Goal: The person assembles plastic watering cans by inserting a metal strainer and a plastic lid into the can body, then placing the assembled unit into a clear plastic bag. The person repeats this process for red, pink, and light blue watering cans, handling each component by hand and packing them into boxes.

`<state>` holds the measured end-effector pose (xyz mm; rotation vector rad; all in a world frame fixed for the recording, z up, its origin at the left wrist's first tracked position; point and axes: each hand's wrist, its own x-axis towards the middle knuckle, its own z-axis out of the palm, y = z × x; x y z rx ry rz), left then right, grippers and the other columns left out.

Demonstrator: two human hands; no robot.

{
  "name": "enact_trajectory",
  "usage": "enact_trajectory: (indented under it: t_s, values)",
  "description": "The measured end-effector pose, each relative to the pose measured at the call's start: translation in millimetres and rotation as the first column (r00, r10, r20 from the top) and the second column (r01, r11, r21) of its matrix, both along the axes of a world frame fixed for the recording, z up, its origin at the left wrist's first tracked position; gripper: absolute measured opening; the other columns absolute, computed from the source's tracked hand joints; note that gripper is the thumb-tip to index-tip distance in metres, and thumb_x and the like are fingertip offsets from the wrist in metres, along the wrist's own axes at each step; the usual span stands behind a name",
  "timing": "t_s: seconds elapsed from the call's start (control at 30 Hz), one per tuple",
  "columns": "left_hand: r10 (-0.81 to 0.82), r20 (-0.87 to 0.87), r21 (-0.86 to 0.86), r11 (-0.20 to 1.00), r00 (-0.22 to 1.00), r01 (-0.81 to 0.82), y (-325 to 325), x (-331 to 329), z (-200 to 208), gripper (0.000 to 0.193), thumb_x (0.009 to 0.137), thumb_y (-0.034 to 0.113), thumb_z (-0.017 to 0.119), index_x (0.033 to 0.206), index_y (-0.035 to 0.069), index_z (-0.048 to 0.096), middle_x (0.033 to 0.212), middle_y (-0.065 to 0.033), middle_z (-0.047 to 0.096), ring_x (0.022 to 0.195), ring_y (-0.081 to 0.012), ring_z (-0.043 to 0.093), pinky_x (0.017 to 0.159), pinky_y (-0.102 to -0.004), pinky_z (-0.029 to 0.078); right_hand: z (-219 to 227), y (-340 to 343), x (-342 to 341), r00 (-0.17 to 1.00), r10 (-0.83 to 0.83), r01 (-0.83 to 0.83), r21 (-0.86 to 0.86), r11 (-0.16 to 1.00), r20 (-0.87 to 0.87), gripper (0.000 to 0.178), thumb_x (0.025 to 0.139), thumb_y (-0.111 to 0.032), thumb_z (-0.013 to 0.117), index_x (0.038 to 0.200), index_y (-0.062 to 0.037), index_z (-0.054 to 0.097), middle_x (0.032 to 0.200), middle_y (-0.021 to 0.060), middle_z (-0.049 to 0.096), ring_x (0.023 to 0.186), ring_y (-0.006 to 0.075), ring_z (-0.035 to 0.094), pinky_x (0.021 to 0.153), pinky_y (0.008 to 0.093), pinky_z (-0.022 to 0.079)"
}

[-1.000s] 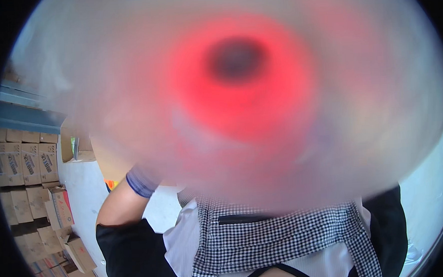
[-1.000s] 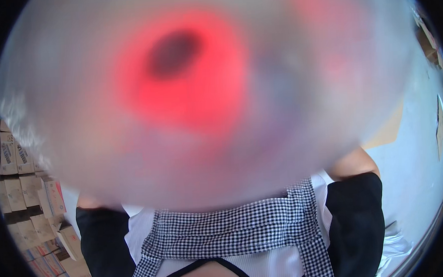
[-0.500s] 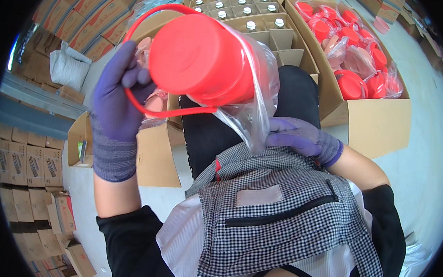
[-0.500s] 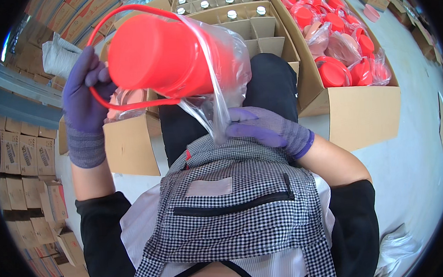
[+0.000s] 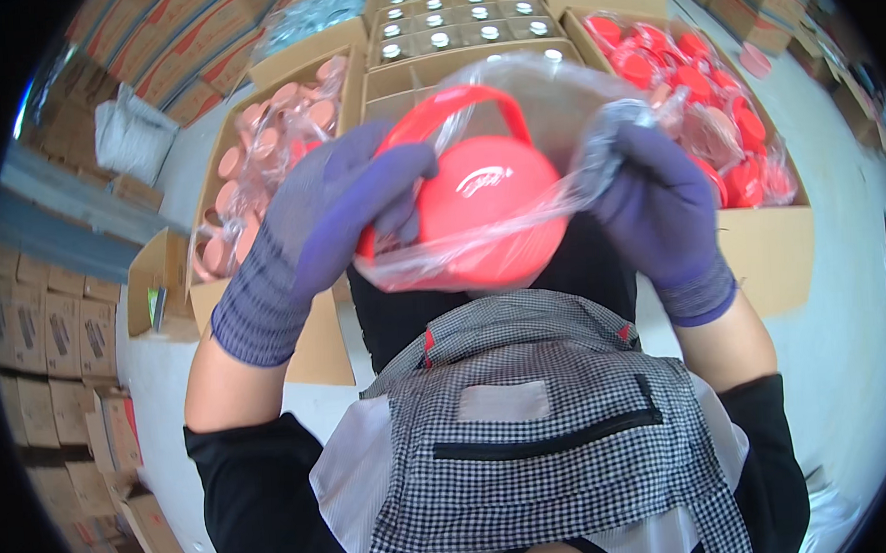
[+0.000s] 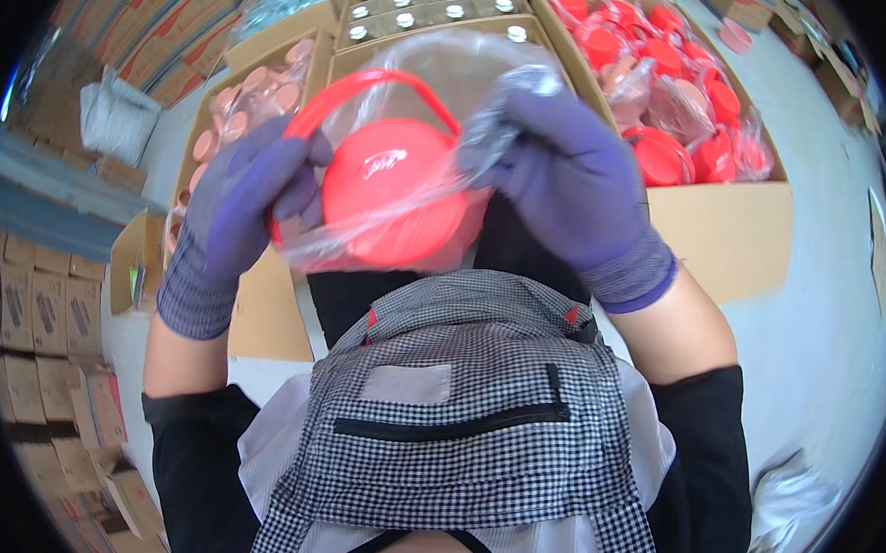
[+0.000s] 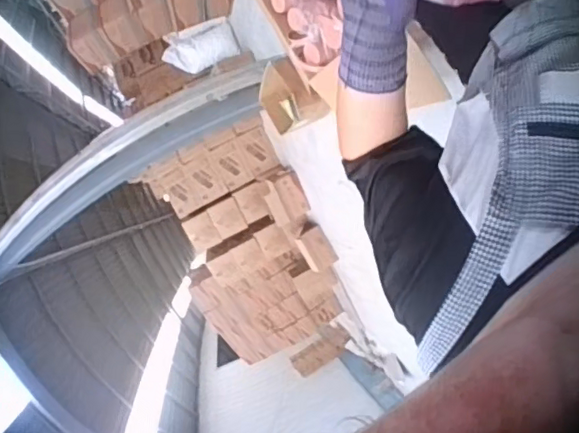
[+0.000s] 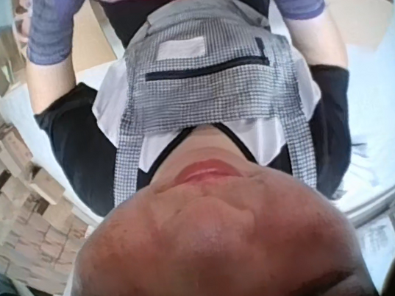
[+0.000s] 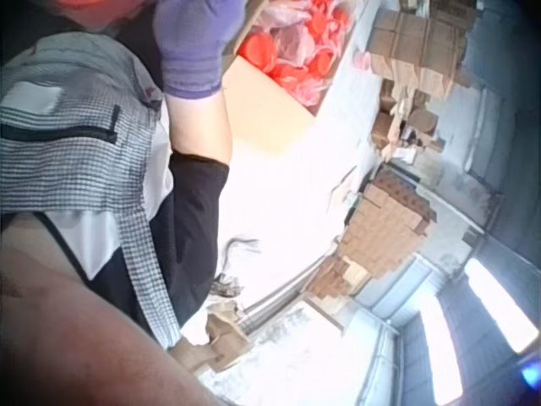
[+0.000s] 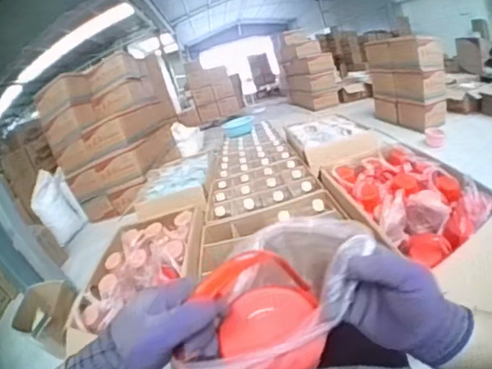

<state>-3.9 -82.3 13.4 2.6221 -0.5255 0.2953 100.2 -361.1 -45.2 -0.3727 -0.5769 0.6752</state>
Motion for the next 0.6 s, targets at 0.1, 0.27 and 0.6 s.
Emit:
enact_trajectory:
  t_s: [0.1, 0.27, 0.6]
  values:
    - [0.049, -0.297, -0.226, 0.967, 0.954, -0.12, -27.4, -8.1, 6.2, 0.068, 0.069, 0.027, 0.088, 0.129, 0.003, 0.063, 0.108, -0.0063, 0.066, 0.099, -0.0186, 0.065, 0.092, -0.0347, 0.053, -12.6, 9.5, -6.4, 0.745, -0.223, 0.531, -0.358, 0.768, 0.629, 0.023, 0.1, -0.018, 0.063, 0.114, 0.0, 0.067, 0.107, 0.0112, 0.066, 0.096, 0.0218, 0.07, 0.085, 0.035, 0.058]
    - [0.192, -0.206, -0.241, 0.94, 0.96, -0.24, -56.8, 16.0, 13.8, 0.048, 0.079, 0.019, 0.08, 0.12, 0.0, 0.064, 0.106, -0.0072, 0.068, 0.098, -0.0171, 0.064, 0.092, -0.0333, 0.051, 27.4, 31.2, -6.7, -0.229, -0.108, 0.811, 0.251, 0.528, 0.967, 0.036, 0.095, -0.025, 0.071, 0.124, -0.0063, 0.065, 0.112, 0.0105, 0.065, 0.092, 0.0215, 0.067, 0.081, 0.0365, 0.055]
    - [0.297, 0.282, -0.234, 0.943, 0.912, -0.235, 12.7, 73.3, 145.8, 0.036, 0.09, 0.015, 0.068, 0.123, -0.001, 0.067, 0.118, -0.0149, 0.068, 0.106, -0.0225, 0.065, 0.095, -0.0357, 0.051, -119.8, -213.1, 232.0, 0.234, 0.03, 0.872, -0.196, -0.448, 0.972, 0.055, 0.089, -0.032, 0.073, 0.136, -0.0065, 0.062, 0.141, 0.0193, 0.059, 0.13, 0.0353, 0.057, 0.111, 0.0432, 0.045]
